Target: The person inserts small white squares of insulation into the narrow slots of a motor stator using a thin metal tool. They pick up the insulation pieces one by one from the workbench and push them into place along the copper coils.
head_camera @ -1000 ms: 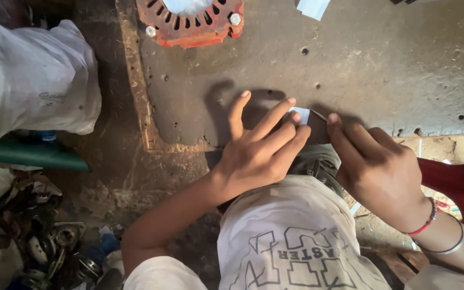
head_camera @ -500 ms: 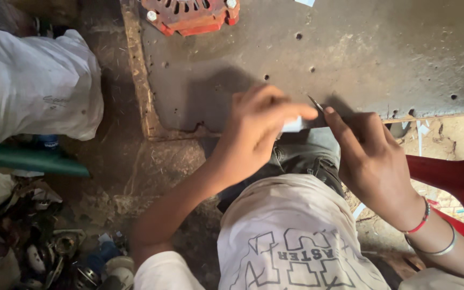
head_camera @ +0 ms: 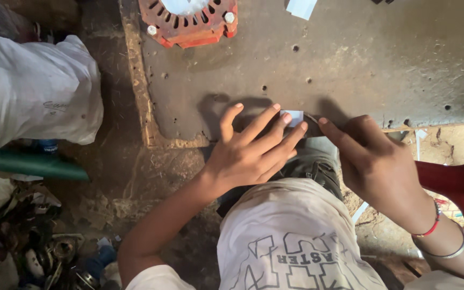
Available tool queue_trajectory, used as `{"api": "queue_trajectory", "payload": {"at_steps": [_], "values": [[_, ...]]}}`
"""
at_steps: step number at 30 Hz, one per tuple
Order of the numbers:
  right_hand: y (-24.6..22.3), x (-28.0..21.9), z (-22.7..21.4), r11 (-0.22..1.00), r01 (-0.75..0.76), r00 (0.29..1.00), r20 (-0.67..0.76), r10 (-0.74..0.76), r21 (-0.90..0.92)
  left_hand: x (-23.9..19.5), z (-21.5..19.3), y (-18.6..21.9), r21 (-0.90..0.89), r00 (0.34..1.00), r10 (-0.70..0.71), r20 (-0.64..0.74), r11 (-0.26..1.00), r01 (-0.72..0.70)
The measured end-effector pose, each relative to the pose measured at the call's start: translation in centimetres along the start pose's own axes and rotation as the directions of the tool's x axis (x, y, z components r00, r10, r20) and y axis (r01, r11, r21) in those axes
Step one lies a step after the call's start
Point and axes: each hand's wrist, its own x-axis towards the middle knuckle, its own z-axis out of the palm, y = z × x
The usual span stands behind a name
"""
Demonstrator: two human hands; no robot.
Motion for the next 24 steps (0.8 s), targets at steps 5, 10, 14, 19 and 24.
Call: {"api": "queue_trajectory", "payload": {"at_steps": [5,10,14,19,24], "values": [[0.9,0.6,0.1,0.996,-0.005,1.000,-0.013,0.007,0.086,-0.5,0.7,-0.2,0.011,0.999,-0.013,0.035,1.000,0.013],[0.9,1.1,0.7,0.994,0.002,0.998,-0.069,0.006,0.107,-0.1,1.4,-0.3,0.034,0.999,0.015,-0.048,0.999,-0.013],[1.8,1.5,0.4,0.980,0.200,0.980,-0.010,-0.200,0.011,0.2,1.1,-0.3,-0.074,0.999,-0.041,-0.024,0.996,0.039],[1.5,1.8,0.5,0.978,0.185,0.983,0.038,-0.182,-0.100,0.6,0.7,-0.5,-0.084,0.998,-0.054,-0.039,0.995,0.050],[1.5,1.7,1.0,0.916,0.297,0.955,0.074,-0.288,-0.271,0.2,1.9,-0.1,0.070,0.998,-0.043,-0.053,0.996,0.047]]}}
